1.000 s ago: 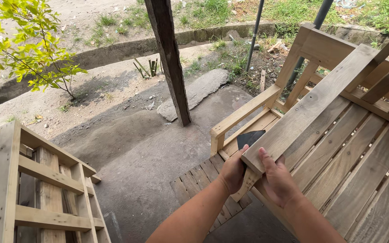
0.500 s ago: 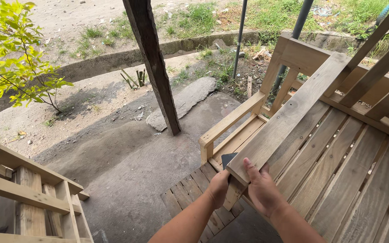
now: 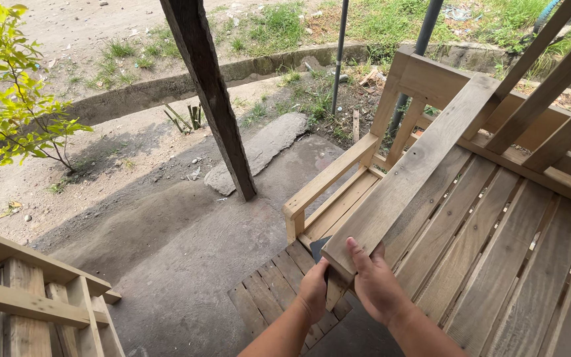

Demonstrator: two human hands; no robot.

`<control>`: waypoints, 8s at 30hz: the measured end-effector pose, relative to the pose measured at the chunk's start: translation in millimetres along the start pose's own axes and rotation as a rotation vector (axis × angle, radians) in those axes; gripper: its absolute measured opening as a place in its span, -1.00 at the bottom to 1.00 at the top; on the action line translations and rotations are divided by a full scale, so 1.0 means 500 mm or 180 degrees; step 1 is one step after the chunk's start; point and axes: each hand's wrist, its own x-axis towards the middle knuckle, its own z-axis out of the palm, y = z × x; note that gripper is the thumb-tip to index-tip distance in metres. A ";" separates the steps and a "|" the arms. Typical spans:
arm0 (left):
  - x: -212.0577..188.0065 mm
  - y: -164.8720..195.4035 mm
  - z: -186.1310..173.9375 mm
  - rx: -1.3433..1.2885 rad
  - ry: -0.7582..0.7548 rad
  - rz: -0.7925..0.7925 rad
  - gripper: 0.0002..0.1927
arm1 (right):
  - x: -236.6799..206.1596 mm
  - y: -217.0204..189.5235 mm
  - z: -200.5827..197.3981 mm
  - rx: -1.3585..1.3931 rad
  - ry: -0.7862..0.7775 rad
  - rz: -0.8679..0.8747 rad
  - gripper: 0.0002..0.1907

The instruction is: The person sands the seat and armrest of a wooden chair using a sanding block. They move the block back and forth across the slats and along the edges to smooth the surface.

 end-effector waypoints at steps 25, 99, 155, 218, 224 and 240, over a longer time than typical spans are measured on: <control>-0.037 0.085 0.059 0.0188 -0.0314 0.0046 -0.53 | 0.001 0.002 -0.001 -0.0075 0.0077 0.0118 -0.27; 0.049 -0.068 0.063 -0.0734 0.1838 0.0124 -0.57 | 0.012 0.075 -0.211 -0.1771 -0.0623 -0.0029 -0.30; 0.068 -0.153 0.120 -0.2369 0.2301 0.0700 -0.53 | 0.103 0.026 -0.260 -0.2235 -0.2229 -0.0856 -0.22; 0.021 -0.244 0.228 -0.1033 0.1963 0.2253 -0.43 | 0.110 0.046 -0.279 -0.1845 -0.1668 -0.0101 -0.47; 0.048 -0.186 0.137 -0.2071 0.2411 0.0898 -0.49 | 0.120 0.056 -0.284 -0.2014 -0.1730 -0.0461 -0.49; 0.048 -0.193 0.093 -0.1887 0.2323 0.0898 -0.46 | 0.094 0.064 -0.255 -0.2104 -0.1585 -0.0504 -0.52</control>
